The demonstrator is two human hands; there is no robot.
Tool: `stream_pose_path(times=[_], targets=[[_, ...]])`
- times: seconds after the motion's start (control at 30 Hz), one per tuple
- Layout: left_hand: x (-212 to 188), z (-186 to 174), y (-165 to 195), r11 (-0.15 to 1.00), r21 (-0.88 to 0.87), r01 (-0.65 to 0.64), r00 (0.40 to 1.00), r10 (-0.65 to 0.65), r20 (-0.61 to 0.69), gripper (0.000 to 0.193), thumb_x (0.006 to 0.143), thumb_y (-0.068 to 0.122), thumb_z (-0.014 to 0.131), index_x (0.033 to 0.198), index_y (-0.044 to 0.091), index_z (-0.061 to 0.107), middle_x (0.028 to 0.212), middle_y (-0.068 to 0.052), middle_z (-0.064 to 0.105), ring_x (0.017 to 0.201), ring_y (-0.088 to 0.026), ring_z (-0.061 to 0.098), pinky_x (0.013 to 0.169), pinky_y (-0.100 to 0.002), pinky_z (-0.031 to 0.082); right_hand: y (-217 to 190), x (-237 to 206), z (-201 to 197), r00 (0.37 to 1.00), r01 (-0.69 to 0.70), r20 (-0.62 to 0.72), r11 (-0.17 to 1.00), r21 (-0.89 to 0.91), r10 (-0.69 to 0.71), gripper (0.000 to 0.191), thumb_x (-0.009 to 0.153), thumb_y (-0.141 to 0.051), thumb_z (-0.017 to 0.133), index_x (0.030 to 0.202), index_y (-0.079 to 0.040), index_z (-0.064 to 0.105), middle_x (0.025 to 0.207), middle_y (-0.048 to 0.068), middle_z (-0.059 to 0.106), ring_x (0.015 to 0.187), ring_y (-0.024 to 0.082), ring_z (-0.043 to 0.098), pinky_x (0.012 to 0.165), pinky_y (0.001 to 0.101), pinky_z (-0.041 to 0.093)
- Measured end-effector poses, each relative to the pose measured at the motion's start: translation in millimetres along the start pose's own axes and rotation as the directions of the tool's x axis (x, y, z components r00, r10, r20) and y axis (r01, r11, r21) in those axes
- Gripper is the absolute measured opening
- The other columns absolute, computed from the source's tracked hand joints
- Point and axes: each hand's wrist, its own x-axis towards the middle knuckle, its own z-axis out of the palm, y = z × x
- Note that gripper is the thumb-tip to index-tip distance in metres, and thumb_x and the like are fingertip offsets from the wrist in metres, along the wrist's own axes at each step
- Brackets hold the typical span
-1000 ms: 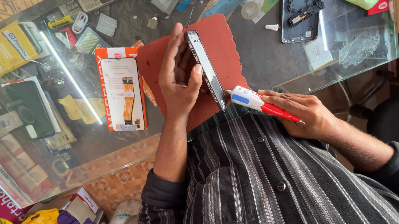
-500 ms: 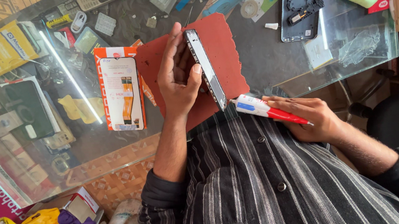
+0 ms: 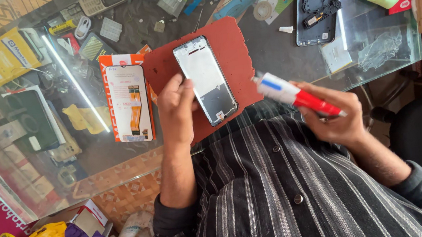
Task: The person works on a disassembled smartphone at a glass counter. They peel strips of double-sided tape, cut pieces, and press them onto the phone's frame, then use a red and white glue pen to apply adhesive along the edges of the frame and around the display opening.
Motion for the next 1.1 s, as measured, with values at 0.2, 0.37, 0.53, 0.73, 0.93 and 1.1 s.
stream_pose_path(times=[0.2,0.37,0.53,0.73,0.93,1.1], targets=[[-8.6,30.4,19.1,0.927,0.349,-0.139,0.99,0.134,0.039,0.052,0.099,0.008,0.065,0.142,-0.013,0.045,0.101,-0.013,0.073,0.086,-0.007,0.068,0.069,-0.021,0.054,-16.7,0.2,4.3,0.968,0.169,0.213,0.972,-0.165,-0.132,0.049,0.078,0.0,0.075,0.126,0.004,0.064,0.127,0.019,0.071,0.119,0.031,0.071,0.101,0.0382,0.059],[-10.8,40.4,28.2,0.915,0.375,-0.149,0.989,0.139,0.055,0.054,0.098,0.008,0.065,0.144,-0.011,0.044,0.102,-0.014,0.075,0.086,-0.007,0.07,0.071,-0.021,0.057,-18.6,0.8,6.8,0.963,0.178,0.227,0.973,-0.147,-0.142,0.051,0.079,0.001,0.074,0.128,0.005,0.063,0.13,0.02,0.069,0.12,0.032,0.07,0.102,0.0391,0.059],[-10.6,42.2,28.0,0.915,0.376,-0.145,0.989,0.137,0.05,0.057,0.098,0.008,0.064,0.146,-0.011,0.041,0.099,-0.014,0.075,0.085,-0.008,0.071,0.069,-0.022,0.058,-18.5,0.8,9.6,0.961,0.178,0.239,0.973,-0.146,-0.14,0.051,0.079,0.002,0.074,0.128,0.005,0.062,0.131,0.02,0.069,0.122,0.033,0.069,0.102,0.0397,0.059],[-10.1,41.0,26.4,0.904,0.395,-0.166,0.986,0.152,0.067,0.056,0.099,0.007,0.063,0.146,-0.012,0.041,0.098,-0.014,0.074,0.084,-0.009,0.072,0.069,-0.022,0.058,-18.4,2.4,10.2,0.961,0.161,0.249,0.977,-0.14,-0.123,0.052,0.079,0.001,0.075,0.129,0.005,0.062,0.132,0.021,0.068,0.122,0.033,0.069,0.102,0.0398,0.059],[-9.8,40.6,25.4,0.903,0.4,-0.156,0.988,0.144,0.061,0.057,0.098,0.007,0.063,0.147,-0.012,0.041,0.096,-0.014,0.074,0.081,-0.009,0.07,0.066,-0.022,0.057,-19.4,1.2,8.6,0.955,0.163,0.27,0.977,-0.136,-0.122,0.052,0.079,0.001,0.075,0.129,0.005,0.062,0.132,0.02,0.068,0.124,0.033,0.068,0.103,0.0405,0.058],[-9.6,39.8,24.7,0.913,0.371,-0.168,0.986,0.153,0.069,0.056,0.099,0.008,0.063,0.146,-0.012,0.041,0.099,-0.014,0.074,0.083,-0.008,0.071,0.067,-0.021,0.057,-18.8,0.8,9.0,0.957,0.169,0.259,0.975,-0.141,-0.129,0.052,0.079,0.001,0.075,0.13,0.005,0.062,0.132,0.021,0.068,0.122,0.033,0.069,0.102,0.0399,0.059]])
